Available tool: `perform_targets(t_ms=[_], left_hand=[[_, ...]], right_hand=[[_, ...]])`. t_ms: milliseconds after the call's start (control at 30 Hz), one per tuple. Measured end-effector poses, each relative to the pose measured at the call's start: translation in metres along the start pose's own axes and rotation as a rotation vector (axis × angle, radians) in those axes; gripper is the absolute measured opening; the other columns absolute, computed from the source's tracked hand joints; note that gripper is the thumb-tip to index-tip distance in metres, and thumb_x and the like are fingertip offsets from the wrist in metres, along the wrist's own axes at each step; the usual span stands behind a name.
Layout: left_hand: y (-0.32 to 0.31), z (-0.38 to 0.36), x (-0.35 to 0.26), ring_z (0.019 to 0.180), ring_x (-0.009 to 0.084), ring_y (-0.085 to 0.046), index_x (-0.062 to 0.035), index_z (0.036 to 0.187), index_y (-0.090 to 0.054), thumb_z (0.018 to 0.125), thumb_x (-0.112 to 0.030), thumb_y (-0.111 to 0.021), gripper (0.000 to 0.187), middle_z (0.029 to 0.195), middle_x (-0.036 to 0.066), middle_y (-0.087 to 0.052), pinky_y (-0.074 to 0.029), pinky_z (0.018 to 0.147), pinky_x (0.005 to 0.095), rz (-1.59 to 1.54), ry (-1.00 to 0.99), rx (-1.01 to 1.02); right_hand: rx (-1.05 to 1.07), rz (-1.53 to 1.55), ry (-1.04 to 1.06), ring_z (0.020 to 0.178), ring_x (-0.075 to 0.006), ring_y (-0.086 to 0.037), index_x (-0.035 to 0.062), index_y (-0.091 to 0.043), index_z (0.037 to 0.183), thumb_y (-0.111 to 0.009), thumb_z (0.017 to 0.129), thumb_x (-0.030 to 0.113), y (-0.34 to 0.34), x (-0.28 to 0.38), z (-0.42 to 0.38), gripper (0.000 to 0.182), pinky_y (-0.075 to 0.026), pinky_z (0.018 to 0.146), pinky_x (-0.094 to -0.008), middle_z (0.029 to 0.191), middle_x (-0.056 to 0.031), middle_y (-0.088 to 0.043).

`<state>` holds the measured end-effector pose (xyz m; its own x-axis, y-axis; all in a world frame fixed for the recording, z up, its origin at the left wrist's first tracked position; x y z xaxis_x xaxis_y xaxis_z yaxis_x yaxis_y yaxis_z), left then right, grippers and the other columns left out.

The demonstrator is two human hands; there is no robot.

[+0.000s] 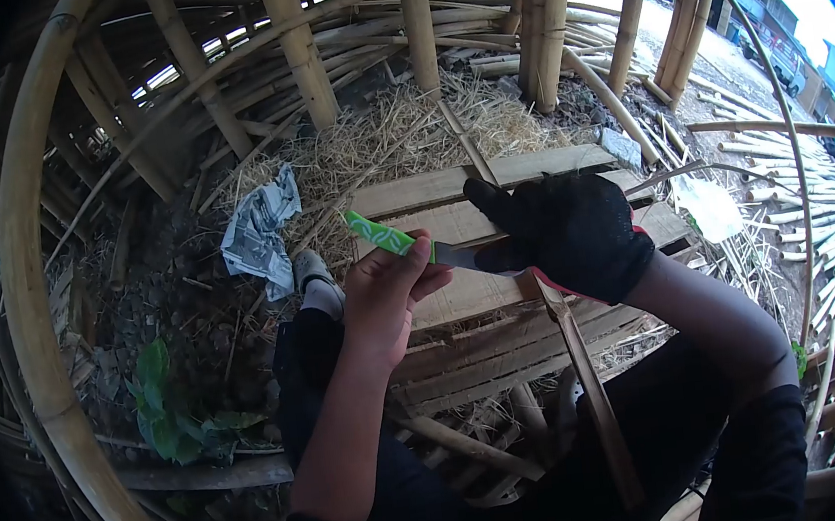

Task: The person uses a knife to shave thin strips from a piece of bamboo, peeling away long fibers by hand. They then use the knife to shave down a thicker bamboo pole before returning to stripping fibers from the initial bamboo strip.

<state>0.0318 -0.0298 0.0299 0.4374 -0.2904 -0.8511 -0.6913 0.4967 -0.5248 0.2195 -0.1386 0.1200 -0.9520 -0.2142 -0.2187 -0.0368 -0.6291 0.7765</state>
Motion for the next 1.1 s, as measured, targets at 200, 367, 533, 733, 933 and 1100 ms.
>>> perform_targets(t_ms=[200, 367, 533, 733, 933, 1100], left_hand=[[-0.009, -0.003, 0.004, 0.090, 0.0206, -0.071, -0.0004, 0.113, -0.066, 0.095, -0.016, -0.067, 0.024, 0.098, 0.007, -0.069, -0.059, 0.083, 0.0344, 0.008, 0.007, 0.017], [-0.010, -0.005, 0.008, 0.089, 0.0181, -0.071, -0.0037, 0.112, -0.066, 0.094, -0.015, -0.068, 0.022, 0.101, 0.006, -0.071, -0.059, 0.078, 0.0305, -0.048, -0.056, 0.039], [-0.010, -0.006, 0.009, 0.089, 0.0184, -0.071, -0.0038, 0.112, -0.066, 0.095, -0.014, -0.067, 0.020, 0.103, 0.005, -0.070, -0.058, 0.077, 0.0308, -0.012, -0.105, 0.031], [-0.008, -0.005, 0.013, 0.090, 0.0199, -0.071, -0.0010, 0.114, -0.065, 0.094, -0.011, -0.066, 0.022, 0.102, 0.007, -0.070, -0.059, 0.076, 0.0326, 0.032, -0.188, 0.063], [-0.014, -0.009, 0.018, 0.089, 0.0216, -0.072, 0.0035, 0.112, -0.066, 0.092, -0.004, -0.067, 0.021, 0.103, 0.011, -0.070, -0.061, 0.073, 0.0322, 0.039, -0.252, 0.051], [-0.016, -0.011, 0.023, 0.087, 0.0229, -0.071, 0.0030, 0.111, -0.066, 0.092, -0.008, -0.069, 0.022, 0.096, 0.012, -0.072, -0.057, 0.071, 0.0324, 0.100, -0.332, 0.003]], right_hand=[[0.030, -0.006, 0.024, 0.061, -0.0198, -0.061, 0.0211, -0.071, 0.113, -0.075, 0.079, 0.034, -0.006, 0.002, 0.000, 0.037, -0.046, 0.051, -0.0352, 0.067, -0.0017, -0.057], [-0.035, 0.089, 0.012, 0.066, -0.0212, -0.063, 0.0228, -0.074, 0.106, -0.077, 0.077, 0.031, -0.007, 0.002, -0.002, 0.031, -0.048, 0.054, -0.0367, 0.073, -0.0030, -0.062], [0.016, 0.175, -0.065, 0.069, -0.0229, -0.065, 0.0229, -0.077, 0.100, -0.076, 0.078, 0.027, -0.010, 0.002, -0.004, 0.023, -0.051, 0.058, -0.0352, 0.080, -0.0027, -0.067], [0.067, 0.247, -0.190, 0.071, -0.0232, -0.067, 0.0229, -0.076, 0.100, -0.075, 0.080, 0.026, -0.009, 0.005, -0.008, 0.020, -0.053, 0.060, -0.0349, 0.080, -0.0022, -0.067], [0.051, 0.202, -0.200, 0.070, -0.0238, -0.067, 0.0221, -0.076, 0.096, -0.075, 0.080, 0.028, -0.001, 0.014, -0.009, 0.017, -0.053, 0.058, -0.0361, 0.080, -0.0019, -0.066], [0.077, 0.132, -0.260, 0.069, -0.0242, -0.067, 0.0234, -0.075, 0.099, -0.074, 0.082, 0.030, -0.001, 0.024, -0.013, 0.018, -0.053, 0.059, -0.0362, 0.082, -0.0017, -0.066]])
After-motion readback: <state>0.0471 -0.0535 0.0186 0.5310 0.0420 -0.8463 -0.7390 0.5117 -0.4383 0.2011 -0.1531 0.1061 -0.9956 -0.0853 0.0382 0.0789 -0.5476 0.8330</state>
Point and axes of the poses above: each hand's wrist, its own z-axis towards the middle knuckle, its own y-axis out of the back of the hand, x = y × z, the point moved 1 cm from there along z, towards the middle knuckle
